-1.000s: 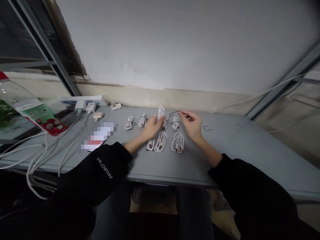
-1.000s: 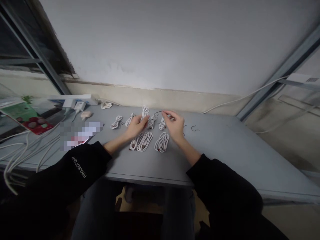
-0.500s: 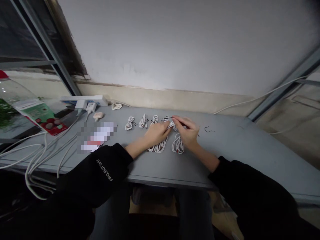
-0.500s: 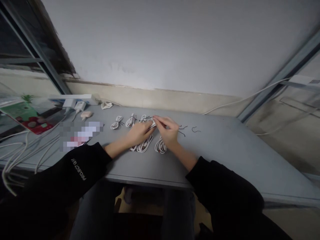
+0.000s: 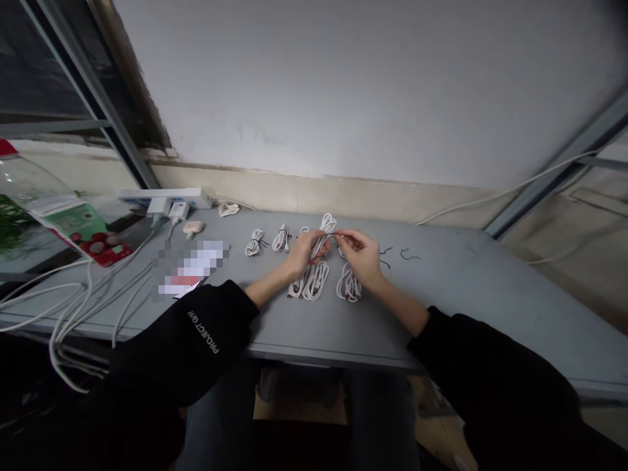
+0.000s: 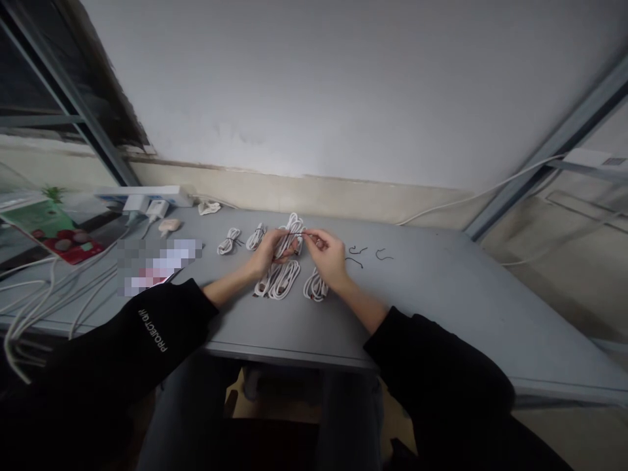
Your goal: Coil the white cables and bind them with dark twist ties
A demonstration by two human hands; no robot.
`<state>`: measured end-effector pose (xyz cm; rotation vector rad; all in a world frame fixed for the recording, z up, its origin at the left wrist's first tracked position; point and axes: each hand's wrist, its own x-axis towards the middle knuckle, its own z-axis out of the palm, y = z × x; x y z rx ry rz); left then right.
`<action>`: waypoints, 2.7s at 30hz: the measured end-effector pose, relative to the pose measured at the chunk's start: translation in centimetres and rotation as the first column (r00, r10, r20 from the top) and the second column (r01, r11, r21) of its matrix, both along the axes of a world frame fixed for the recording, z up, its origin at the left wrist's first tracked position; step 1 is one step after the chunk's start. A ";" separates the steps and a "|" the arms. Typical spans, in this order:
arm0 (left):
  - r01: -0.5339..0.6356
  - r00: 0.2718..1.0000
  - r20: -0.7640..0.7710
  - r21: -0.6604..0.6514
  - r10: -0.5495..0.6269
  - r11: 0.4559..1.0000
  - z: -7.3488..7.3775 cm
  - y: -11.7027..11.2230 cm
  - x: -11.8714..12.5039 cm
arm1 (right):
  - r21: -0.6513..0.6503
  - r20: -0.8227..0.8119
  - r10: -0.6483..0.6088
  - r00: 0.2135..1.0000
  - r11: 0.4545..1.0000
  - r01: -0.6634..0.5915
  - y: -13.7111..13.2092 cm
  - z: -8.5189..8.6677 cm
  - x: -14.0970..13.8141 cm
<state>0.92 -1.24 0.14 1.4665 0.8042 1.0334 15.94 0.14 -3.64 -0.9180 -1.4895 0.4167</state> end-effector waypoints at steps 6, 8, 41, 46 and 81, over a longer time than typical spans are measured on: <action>-0.025 0.988 -0.149 0.117 0.043 0.993 -0.5 0.0 0.0 | -0.043 0.088 -0.054 0.995 0.997 0.058 0.0 0.0 0.4; 0.000 0.972 -0.227 0.250 0.059 0.968 -0.7 0.0 0.0 | -0.059 0.114 -0.053 0.992 0.996 0.060 0.0 0.1 0.5; -0.013 0.656 -0.622 0.556 0.427 0.831 -0.1 0.0 -0.9 | -0.382 -0.447 0.416 0.792 0.712 -0.589 -0.9 1.4 0.0; -0.021 0.543 -0.682 0.573 0.491 0.819 -0.1 -0.2 -0.8 | -0.396 -0.538 0.394 0.745 0.663 -0.636 -1.1 1.7 -0.2; 0.042 0.399 -0.682 0.681 0.613 0.731 -0.5 1.1 -0.9 | -0.042 0.030 -0.134 0.991 0.990 0.135 -1.9 1.0 -1.5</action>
